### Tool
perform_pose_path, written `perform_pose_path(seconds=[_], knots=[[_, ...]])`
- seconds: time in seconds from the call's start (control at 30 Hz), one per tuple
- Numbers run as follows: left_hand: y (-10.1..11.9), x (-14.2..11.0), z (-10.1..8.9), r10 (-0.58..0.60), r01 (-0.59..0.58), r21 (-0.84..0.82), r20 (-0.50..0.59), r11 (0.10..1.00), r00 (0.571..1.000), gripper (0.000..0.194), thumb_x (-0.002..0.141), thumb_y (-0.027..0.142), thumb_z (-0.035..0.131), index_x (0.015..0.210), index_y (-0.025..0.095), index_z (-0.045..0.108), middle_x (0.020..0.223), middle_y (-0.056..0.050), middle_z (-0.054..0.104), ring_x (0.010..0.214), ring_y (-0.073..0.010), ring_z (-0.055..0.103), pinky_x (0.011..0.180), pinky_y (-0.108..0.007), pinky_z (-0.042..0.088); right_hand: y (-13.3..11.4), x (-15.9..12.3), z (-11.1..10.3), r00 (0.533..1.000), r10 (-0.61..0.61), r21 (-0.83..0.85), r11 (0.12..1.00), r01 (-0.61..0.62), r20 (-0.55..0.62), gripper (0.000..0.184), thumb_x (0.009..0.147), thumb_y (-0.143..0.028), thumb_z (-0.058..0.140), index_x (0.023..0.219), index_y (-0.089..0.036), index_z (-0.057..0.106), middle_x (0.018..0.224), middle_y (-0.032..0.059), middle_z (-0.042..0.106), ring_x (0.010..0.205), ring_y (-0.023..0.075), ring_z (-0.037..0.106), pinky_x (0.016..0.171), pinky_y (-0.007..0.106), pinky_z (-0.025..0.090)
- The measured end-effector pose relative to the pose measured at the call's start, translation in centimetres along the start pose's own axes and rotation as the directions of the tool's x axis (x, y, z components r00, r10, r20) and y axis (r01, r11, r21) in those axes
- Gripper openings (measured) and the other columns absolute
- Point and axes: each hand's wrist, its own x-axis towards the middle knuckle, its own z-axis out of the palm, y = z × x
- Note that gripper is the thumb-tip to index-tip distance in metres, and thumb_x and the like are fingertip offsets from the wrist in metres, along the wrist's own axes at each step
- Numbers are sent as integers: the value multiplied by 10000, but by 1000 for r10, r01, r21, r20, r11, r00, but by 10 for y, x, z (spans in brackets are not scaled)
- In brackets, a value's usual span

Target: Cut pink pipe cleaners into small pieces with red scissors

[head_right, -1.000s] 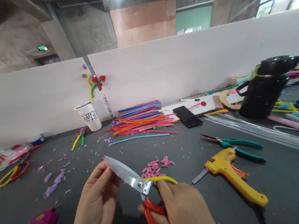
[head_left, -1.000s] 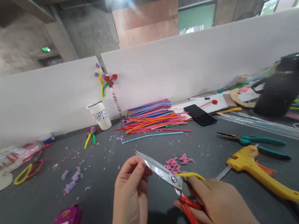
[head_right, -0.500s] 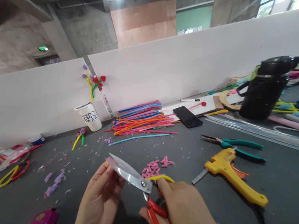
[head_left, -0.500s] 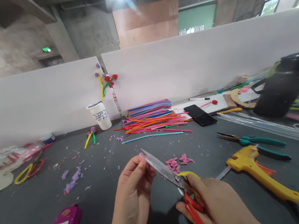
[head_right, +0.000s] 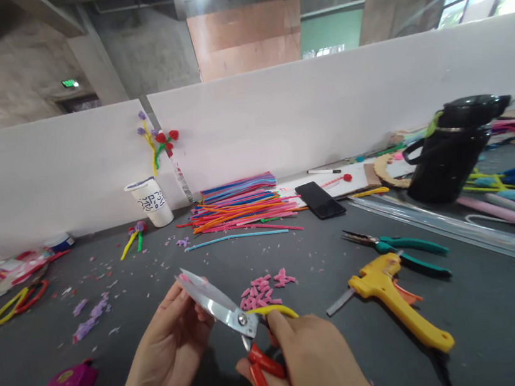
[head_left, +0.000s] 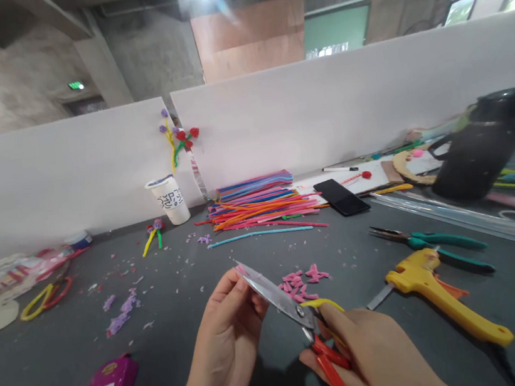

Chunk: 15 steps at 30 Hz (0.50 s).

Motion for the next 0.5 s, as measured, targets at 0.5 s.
perform_pose_path(seconds=[0.5], knots=[[1,0,0,-24,25,-66,11,998,1000,62,725,83,594,763,105,638,707,-6,579,570,-30,522,568,-115,469,-2,0,3,997,-38,-43,998,35,-64,228,753,-420,505,659,-221,446,474,-32,550,394,139,514,399,225,257]])
